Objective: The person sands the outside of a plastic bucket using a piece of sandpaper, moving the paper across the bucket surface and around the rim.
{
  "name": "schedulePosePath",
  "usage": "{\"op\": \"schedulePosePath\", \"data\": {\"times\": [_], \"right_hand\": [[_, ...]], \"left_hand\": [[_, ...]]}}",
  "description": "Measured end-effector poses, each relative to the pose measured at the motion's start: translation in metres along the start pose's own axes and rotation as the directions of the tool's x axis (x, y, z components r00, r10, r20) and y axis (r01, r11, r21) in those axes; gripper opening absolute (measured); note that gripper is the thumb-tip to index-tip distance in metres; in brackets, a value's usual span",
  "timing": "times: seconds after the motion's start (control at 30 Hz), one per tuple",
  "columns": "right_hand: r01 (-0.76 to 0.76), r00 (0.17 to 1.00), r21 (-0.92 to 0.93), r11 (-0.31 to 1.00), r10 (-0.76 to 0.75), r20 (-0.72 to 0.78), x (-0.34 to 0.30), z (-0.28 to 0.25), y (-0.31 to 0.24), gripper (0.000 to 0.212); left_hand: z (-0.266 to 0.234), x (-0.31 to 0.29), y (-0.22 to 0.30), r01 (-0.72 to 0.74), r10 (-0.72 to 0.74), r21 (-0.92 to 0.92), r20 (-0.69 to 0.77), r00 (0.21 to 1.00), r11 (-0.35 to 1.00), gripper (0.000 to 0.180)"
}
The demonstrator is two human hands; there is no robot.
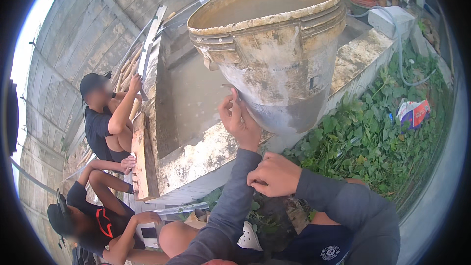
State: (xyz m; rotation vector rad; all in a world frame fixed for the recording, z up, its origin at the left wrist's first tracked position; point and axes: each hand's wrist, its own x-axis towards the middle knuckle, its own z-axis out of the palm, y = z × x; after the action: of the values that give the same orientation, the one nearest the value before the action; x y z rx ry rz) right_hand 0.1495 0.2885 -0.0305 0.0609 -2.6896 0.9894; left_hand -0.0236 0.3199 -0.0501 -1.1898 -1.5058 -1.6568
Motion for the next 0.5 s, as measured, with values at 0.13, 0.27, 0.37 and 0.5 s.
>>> {"op": "schedulePosePath", "data": {"times": [0.13,0.27,0.37,0.5], "right_hand": [[-0.13,0.985,0.02,0.991,0.131,-0.115,-0.012,-0.015,0.011,0.01],[-0.188,0.973,-0.01,0.982,0.185,-0.138,-0.017,-0.019,0.014,0.011],[-0.252,0.956,0.059,0.966,0.257,-0.138,-0.012,-0.027,0.0,0.01],[-0.188,0.961,0.029,0.982,0.189,-0.202,-0.017,-0.02,0.007,0.014]], "left_hand": [[0.006,-0.017,0.004,0.082,-0.082,-0.003,0.005,0.997,0.997,0.056],[0.009,-0.035,0.009,0.076,-0.075,0.027,-0.01,0.997,0.997,0.059],[0.008,-0.017,0.013,0.131,-0.131,0.001,0.01,0.991,0.991,0.062],[0.009,-0.035,0.016,0.132,-0.132,-0.001,-0.009,0.991,0.991,0.068]]}}
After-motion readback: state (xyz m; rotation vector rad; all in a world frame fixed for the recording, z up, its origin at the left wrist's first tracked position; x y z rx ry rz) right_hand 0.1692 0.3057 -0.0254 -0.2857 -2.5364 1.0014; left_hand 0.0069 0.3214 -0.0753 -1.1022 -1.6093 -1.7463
